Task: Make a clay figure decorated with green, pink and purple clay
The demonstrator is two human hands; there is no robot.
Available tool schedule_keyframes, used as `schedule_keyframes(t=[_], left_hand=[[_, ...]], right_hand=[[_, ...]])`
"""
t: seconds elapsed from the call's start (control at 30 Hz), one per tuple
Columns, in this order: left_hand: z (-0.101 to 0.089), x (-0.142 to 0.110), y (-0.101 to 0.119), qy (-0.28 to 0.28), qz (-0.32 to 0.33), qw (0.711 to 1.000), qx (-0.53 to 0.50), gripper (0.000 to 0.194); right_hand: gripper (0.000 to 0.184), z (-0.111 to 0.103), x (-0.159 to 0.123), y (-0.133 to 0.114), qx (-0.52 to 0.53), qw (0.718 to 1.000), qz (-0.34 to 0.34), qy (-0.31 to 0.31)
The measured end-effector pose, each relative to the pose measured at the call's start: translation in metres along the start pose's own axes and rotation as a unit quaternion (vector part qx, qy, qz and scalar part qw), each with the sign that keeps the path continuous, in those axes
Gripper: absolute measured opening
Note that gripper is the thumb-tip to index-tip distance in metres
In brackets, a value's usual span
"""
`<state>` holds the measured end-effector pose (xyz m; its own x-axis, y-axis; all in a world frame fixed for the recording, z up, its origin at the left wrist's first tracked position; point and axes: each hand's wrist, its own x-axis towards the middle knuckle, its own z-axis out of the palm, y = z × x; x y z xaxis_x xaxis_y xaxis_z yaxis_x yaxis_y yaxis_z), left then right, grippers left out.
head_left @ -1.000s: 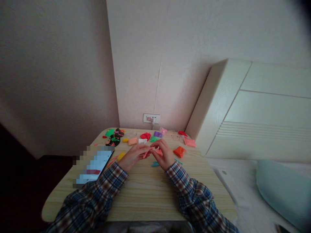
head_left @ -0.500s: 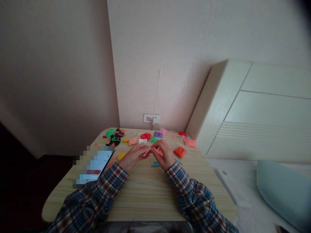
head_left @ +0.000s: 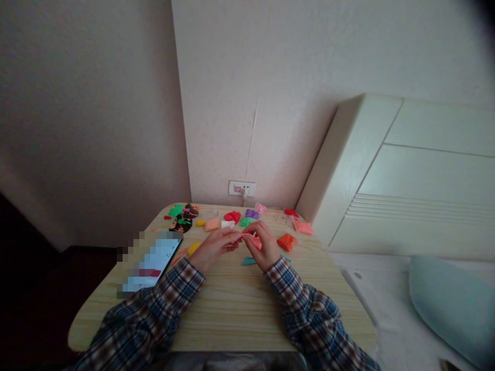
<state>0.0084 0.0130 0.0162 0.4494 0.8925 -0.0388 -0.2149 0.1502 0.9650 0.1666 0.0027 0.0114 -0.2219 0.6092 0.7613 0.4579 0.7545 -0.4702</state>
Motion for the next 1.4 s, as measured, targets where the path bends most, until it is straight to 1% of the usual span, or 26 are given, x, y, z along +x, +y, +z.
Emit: schedule_keyframes(t=[0.17, 0.27, 0.47, 0.57, 0.67, 0.83, 0.97, 1.07, 1.17, 1.3, 1.4], left_hand=[[-0.0001, -0.0007, 0.0005, 0.010, 0.003, 1.000, 0.000, 0.021], [-0.0002, -0.0007, 0.0007, 0.006, -0.004, 1.000, -0.010, 0.020], [0.0010, -0.0017, 0.0020, 0.010, -0.005, 1.000, -0.001, 0.021], [0.0014, -0.0017, 0.0024, 0.010, -0.015, 1.000, -0.001, 0.021], [0.0009, -0.0011, 0.0023, 0.015, -0.009, 1.000, 0.010, 0.021], [-0.0003, -0.0006, 0.0009, 0.010, -0.003, 1.000, 0.016, 0.021], [-0.0008, -0.0006, -0.0003, 0.001, -0.004, 1.000, 0.010, 0.022], [-0.0002, -0.0006, 0.0003, 0.014, -0.005, 1.000, 0.006, 0.023], [0.0012, -0.0011, 0.0021, 0.024, 0.010, 1.000, -0.005, 0.022], [0.0018, -0.0016, 0.0031, 0.031, 0.034, 0.999, -0.020, 0.018], [0.0012, -0.0016, 0.0026, 0.039, 0.032, 0.998, -0.034, 0.016]], right_hand=[[0.007, 0.0000, -0.0006, 0.0002, 0.004, 1.000, -0.008, -0.010], [0.008, -0.0005, -0.0003, -0.0002, 0.006, 1.000, -0.011, -0.007], [0.006, -0.0005, -0.0003, 0.0007, 0.005, 1.000, -0.009, -0.024], [0.006, 0.0000, -0.0007, 0.0012, 0.001, 1.000, -0.007, -0.014], [0.005, 0.0002, -0.0011, 0.0012, 0.001, 1.000, -0.006, -0.005], [0.005, -0.0004, -0.0009, 0.0003, 0.000, 1.000, -0.006, -0.018], [0.004, -0.0009, -0.0006, -0.0007, -0.004, 1.000, -0.004, 0.002], [0.002, -0.0003, -0.0005, -0.0004, -0.012, 1.000, 0.000, 0.010], [0.004, 0.0007, -0.0007, -0.0001, -0.014, 1.000, 0.005, 0.001], [0.015, 0.0004, -0.0013, -0.0022, 0.010, 0.999, -0.003, -0.031], [0.013, -0.0011, -0.0018, -0.0038, 0.026, 0.998, -0.010, -0.048]])
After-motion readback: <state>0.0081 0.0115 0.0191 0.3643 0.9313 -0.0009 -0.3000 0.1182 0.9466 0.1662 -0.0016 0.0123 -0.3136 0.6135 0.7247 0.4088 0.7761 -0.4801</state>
